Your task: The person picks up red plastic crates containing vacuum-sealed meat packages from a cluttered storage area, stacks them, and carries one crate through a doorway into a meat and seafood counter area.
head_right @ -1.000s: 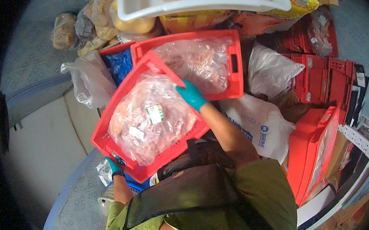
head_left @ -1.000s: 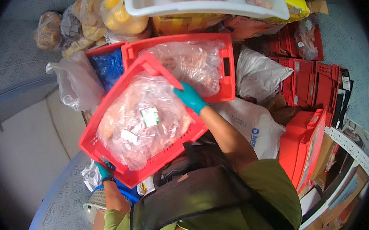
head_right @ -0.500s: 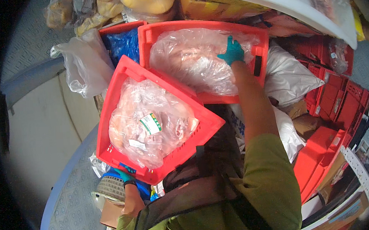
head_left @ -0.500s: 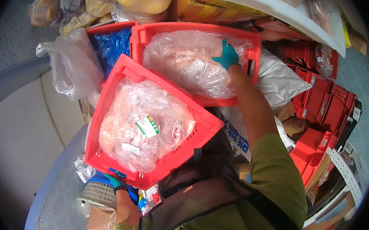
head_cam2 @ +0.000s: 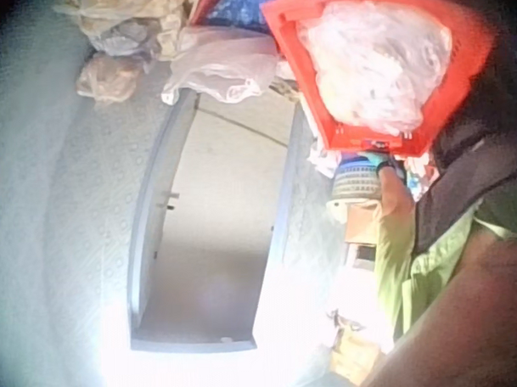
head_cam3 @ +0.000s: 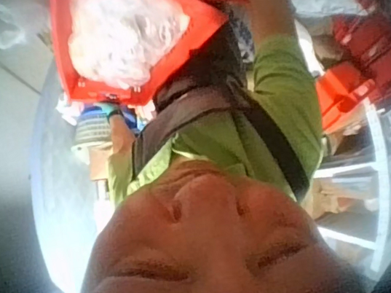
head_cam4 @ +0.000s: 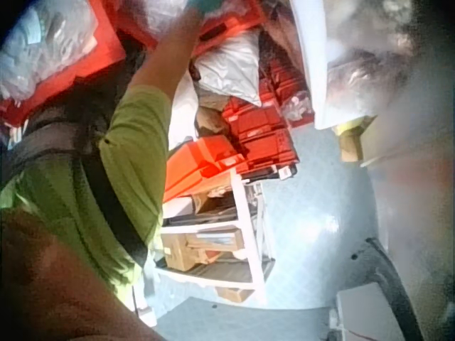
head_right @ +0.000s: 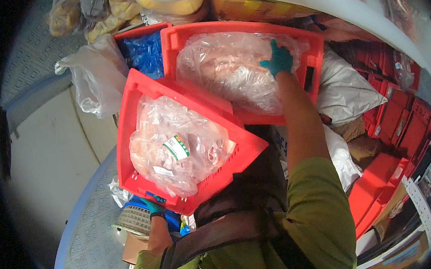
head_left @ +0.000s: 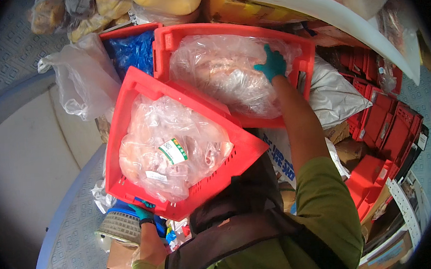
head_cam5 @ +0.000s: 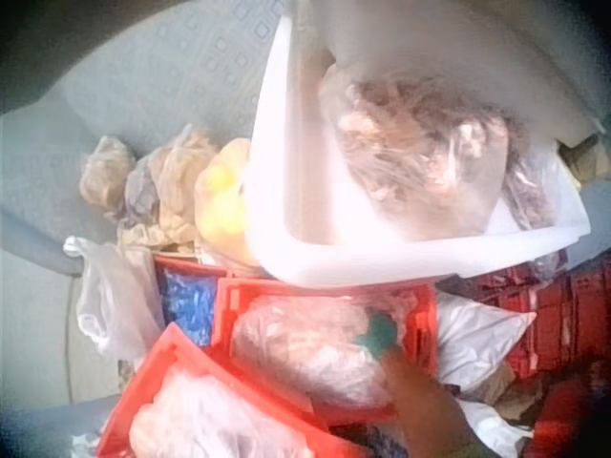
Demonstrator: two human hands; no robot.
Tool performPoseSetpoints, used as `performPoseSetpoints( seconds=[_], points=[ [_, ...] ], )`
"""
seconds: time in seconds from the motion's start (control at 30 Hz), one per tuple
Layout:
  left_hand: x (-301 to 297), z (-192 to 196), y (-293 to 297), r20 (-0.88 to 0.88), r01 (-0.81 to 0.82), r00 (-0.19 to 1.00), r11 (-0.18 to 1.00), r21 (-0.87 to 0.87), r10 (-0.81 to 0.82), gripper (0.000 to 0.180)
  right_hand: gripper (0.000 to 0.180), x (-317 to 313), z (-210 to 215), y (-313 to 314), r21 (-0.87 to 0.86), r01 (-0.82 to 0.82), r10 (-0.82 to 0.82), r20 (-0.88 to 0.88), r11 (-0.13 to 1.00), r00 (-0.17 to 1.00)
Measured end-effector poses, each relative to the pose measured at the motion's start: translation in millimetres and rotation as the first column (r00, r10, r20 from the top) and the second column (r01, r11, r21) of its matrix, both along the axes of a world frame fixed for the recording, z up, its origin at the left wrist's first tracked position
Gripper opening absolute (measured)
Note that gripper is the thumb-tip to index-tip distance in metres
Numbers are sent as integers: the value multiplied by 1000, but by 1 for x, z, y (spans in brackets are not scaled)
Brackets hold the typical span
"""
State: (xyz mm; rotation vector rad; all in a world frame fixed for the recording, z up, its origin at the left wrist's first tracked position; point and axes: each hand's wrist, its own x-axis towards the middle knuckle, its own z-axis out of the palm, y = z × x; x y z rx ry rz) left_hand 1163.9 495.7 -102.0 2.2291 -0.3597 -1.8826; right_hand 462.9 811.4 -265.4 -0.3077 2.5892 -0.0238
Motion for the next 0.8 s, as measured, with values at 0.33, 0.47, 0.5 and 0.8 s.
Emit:
performPoseSetpoints(
  seconds=[0.33,0.47,0.5,0.8],
  points=[
    [-18,9,6,35,-48,998,997,-56,50,77,83,26,-8,74,-526,127,-163,-24,841,986],
    [-20,11,10,-18,22,1000,1000,-14,-22,80,77,14,14,72,-396,364,-245,321,843,915],
    [-18,11,11,31,16,999,999,-32,-15,81,76,23,27,68,-446,379,-274,283,811,919],
    [3,10,20,-12,22,1000,998,-63,-23,83,32,143,145,38,-674,49,-121,-61,737,991]
  ],
)
